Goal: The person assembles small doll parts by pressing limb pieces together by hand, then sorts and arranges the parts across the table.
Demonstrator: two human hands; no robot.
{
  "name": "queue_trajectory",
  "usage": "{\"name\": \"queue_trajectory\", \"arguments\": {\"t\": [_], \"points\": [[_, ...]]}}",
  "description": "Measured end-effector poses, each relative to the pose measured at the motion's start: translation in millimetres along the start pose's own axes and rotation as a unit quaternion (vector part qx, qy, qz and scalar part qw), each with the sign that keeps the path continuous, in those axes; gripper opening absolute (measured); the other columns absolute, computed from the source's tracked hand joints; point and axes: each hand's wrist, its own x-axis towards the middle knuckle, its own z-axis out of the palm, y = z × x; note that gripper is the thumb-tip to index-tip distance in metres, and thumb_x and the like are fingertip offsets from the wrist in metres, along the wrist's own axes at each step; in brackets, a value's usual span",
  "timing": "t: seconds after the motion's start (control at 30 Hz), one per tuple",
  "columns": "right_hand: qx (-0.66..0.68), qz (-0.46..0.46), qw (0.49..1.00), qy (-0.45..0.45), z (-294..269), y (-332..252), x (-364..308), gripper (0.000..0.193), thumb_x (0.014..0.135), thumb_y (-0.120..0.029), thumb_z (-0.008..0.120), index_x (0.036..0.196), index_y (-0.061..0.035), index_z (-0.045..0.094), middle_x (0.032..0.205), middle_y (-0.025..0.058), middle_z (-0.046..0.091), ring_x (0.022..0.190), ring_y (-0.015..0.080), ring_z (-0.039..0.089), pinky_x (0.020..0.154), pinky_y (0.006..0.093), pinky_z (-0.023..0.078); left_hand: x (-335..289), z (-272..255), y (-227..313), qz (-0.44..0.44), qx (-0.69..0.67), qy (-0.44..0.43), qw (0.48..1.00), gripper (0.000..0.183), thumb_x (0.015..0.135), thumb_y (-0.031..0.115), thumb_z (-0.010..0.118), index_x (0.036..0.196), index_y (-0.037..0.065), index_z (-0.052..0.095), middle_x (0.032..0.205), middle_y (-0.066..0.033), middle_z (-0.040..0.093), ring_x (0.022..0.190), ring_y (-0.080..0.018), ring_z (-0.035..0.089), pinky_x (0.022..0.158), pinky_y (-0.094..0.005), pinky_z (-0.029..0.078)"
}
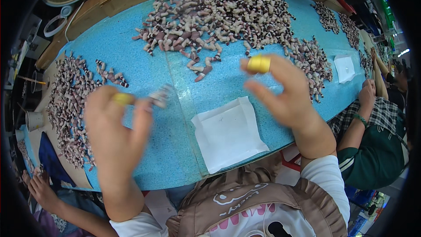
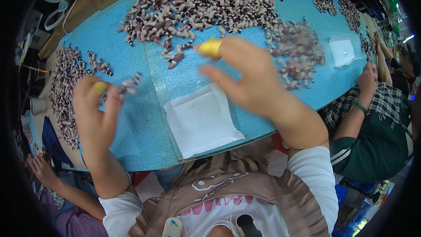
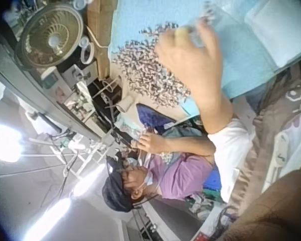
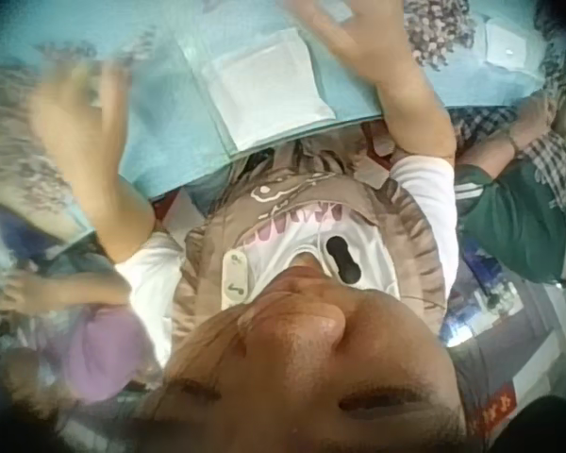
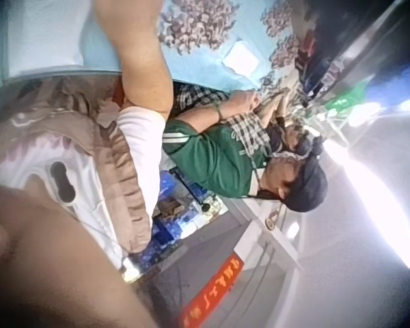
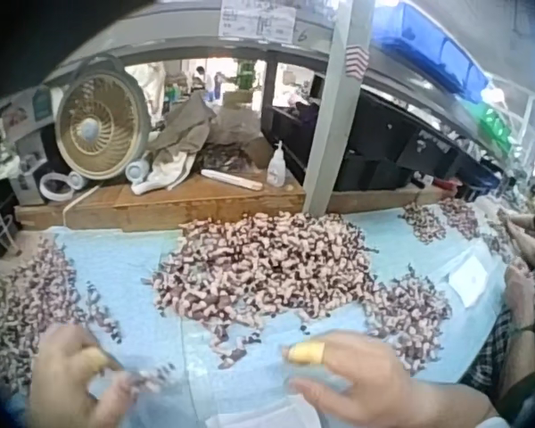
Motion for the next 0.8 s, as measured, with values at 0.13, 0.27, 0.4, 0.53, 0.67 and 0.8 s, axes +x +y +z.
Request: {"name": "queue_trajectory", "arguments": {"t": [0.13,0.27,0.4,0.53,0.67,0.8], "points": [[-0.122,0.112,0.986,-0.008,-2.9,31.3,6.9,0.019,0.082,-0.018,0.07,0.094,-0.0037,0.067,0.086,0.0131,0.065,0.078,0.0294,0.064,0.066,0.0383,0.05,1.7,15.3,-7.7,-0.04,0.126,0.083,0.988,0.024,0.077,0.009,0.069,0.099,0.001,0.064,0.102,-0.0178,0.06,0.093,-0.0334,0.057,0.081,-0.0423,0.043],[-0.212,0.191,0.958,-0.041,15.1,41.0,13.7,0.024,0.083,-0.027,0.068,0.084,-0.0035,0.065,0.081,0.0114,0.064,0.075,0.0303,0.063,0.062,0.0399,0.049,12.1,47.8,27.8,0.152,-0.084,-0.015,0.985,0.039,0.08,0.006,0.064,0.119,0.005,0.059,0.126,-0.0128,0.053,0.115,-0.0361,0.05,0.098,-0.0446,0.039],[-0.216,0.186,0.957,-0.059,22.2,42.0,12.6,0.023,0.081,-0.026,0.07,0.08,-0.0039,0.063,0.081,0.011,0.064,0.075,0.0296,0.063,0.061,0.0409,0.049,10.4,68.0,22.4,0.154,-0.069,-0.082,0.982,0.039,0.077,0.004,0.067,0.116,0.006,0.059,0.127,-0.011,0.052,0.117,-0.0356,0.049,0.097,-0.047,0.039],[-0.184,0.13,0.973,-0.057,15.6,38.7,9.4,0.018,0.08,-0.02,0.071,0.079,-0.004,0.062,0.078,0.012,0.064,0.073,0.0295,0.064,0.061,0.0392,0.05,9.0,68.9,12.1,0.108,-0.143,-0.054,0.982,0.033,0.074,0.001,0.068,0.106,0.004,0.058,0.113,-0.0133,0.056,0.105,-0.0356,0.053,0.088,-0.0447,0.043],[-0.026,0.249,0.967,-0.047,-6.3,31.8,1.8,0.012,0.083,-0.012,0.069,0.085,-0.0011,0.063,0.077,0.0089,0.067,0.067,0.0145,0.064,0.061,0.0285,0.051,17.6,71.8,24.6,0.102,-0.217,-0.017,0.971,0.029,0.074,-0.003,0.066,0.101,0.001,0.058,0.096,-0.0154,0.056,0.09,-0.0364,0.054,0.079,-0.0421,0.045],[0.086,0.22,0.972,-0.007,21.8,34.5,4.6,0.05,0.083,-0.019,0.069,0.128,-0.0054,0.05,0.083,0.011,0.066,0.073,0.0247,0.065,0.066,0.0357,0.05,2.7,74.5,10.0,0.089,-0.183,-0.034,0.979,0.02,0.079,-0.002,0.059,0.099,0.0,0.058,0.095,-0.0192,0.057,0.09,-0.0382,0.054,0.079,-0.0433,0.044]]}}
